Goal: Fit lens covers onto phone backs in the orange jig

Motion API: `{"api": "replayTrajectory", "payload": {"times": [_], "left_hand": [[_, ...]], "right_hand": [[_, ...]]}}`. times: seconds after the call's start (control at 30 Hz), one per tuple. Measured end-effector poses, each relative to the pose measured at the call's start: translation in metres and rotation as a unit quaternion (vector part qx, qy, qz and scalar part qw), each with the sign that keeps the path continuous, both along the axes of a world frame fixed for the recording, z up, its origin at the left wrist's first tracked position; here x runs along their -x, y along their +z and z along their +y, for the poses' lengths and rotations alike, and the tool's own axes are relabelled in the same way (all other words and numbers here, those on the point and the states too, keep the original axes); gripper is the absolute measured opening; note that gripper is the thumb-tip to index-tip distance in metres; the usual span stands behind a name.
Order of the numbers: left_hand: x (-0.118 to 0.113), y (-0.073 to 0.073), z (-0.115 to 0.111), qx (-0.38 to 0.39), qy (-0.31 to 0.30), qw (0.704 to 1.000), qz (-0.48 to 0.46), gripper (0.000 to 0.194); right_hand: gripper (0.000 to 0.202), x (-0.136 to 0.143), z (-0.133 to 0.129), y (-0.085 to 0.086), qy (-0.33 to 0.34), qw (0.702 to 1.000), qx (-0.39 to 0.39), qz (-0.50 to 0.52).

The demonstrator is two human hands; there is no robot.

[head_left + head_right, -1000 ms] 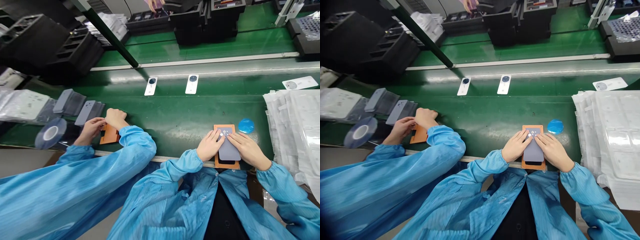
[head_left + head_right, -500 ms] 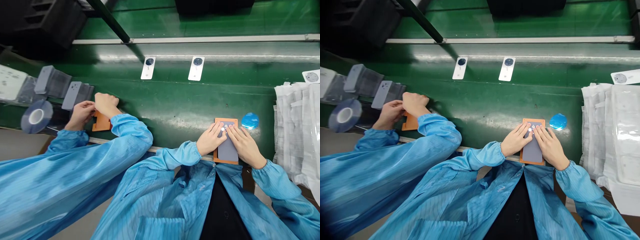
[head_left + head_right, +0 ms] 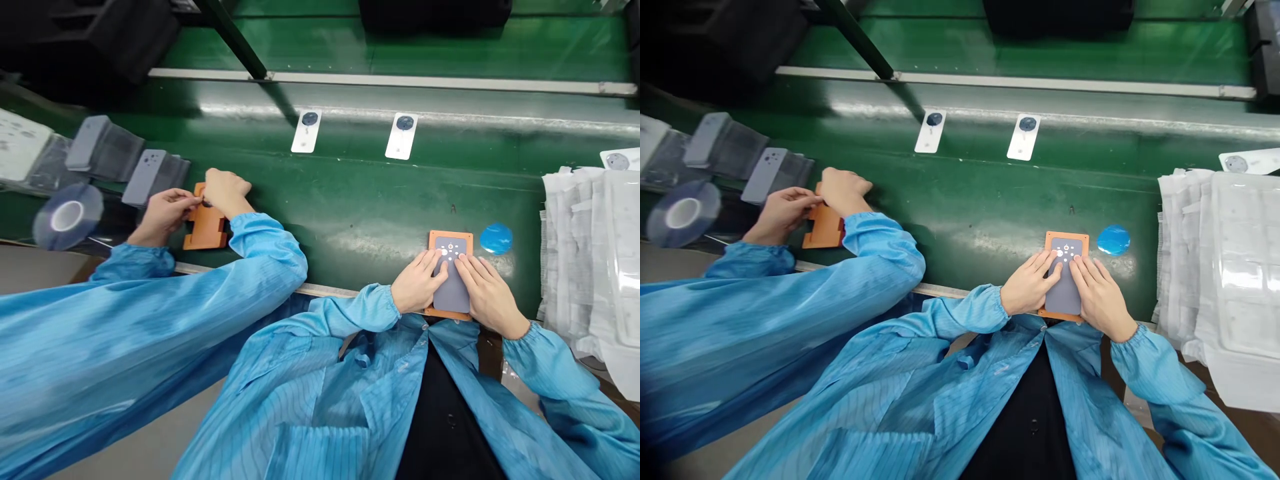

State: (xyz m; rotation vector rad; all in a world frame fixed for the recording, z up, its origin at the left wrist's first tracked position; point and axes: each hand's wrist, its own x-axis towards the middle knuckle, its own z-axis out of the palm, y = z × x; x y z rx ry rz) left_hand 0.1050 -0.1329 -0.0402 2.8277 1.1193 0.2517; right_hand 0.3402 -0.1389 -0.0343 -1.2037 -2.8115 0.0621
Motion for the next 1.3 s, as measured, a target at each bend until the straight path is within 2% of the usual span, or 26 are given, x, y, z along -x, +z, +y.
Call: {"api": "replayTrajectory", "payload": {"times": [0.17,0.33,0.47,0.57,0.63,0.7,0.77,0.8,0.87,0.93,1.03,1.13,1.23,1.3], "left_hand": [[-0.002,0.001,0.005,0.013,-0.004,1.0,0.003,0.054],[0.002,0.003,-0.006,0.012,0.005,1.0,0.0,0.061],[0.008,0.004,-0.004,0.03,0.01,0.999,-0.025,0.055],[0.016,0.002,0.011,0.095,-0.004,0.991,-0.094,0.06],[0.02,0.001,0.021,0.151,0.01,0.968,-0.201,0.074],[0.02,0.003,0.027,0.193,0.074,0.915,-0.347,0.083],[0.011,0.011,0.026,0.235,0.124,0.836,-0.48,0.075],[0.005,0.017,0.023,0.258,0.126,0.8,-0.527,0.066],[-0.012,0.033,0.014,0.277,0.106,0.758,-0.581,0.044],[-0.03,0.048,0.004,0.235,0.093,0.756,-0.604,0.025],[-0.049,0.065,-0.006,0.129,0.07,0.771,-0.619,0.011],[-0.059,0.073,-0.008,0.072,0.042,0.781,-0.62,0.009],[-0.063,0.076,-0.006,0.05,0.031,0.787,-0.615,0.01],[-0.064,0.078,-0.005,0.03,0.022,0.778,-0.627,0.008]], "right_hand": [[0.067,0.001,0.009,-0.009,0.014,1.0,-0.016,0.021],[0.078,-0.001,-0.005,-0.017,-0.004,0.999,-0.018,0.036],[0.074,-0.001,-0.01,-0.023,-0.025,0.996,-0.029,0.081],[0.068,-0.001,-0.009,-0.019,-0.017,0.992,-0.01,0.127],[0.06,-0.002,-0.01,-0.012,-0.019,0.979,0.024,0.199],[0.053,-0.003,-0.011,-0.005,-0.057,0.939,0.066,0.333],[0.047,-0.005,-0.01,-0.001,-0.118,0.853,0.096,0.5],[0.046,-0.006,-0.009,0.0,-0.144,0.802,0.11,0.569],[0.045,-0.008,-0.006,-0.002,-0.171,0.723,0.15,0.652],[0.044,-0.009,-0.003,-0.006,-0.177,0.68,0.215,0.678],[0.04,-0.007,-0.004,-0.009,-0.194,0.619,0.286,0.705],[0.03,-0.001,-0.008,-0.006,-0.207,0.566,0.316,0.733],[0.022,0.006,-0.01,0.002,-0.207,0.541,0.337,0.742],[0.02,0.01,-0.011,0.006,-0.203,0.513,0.357,0.754]]}}
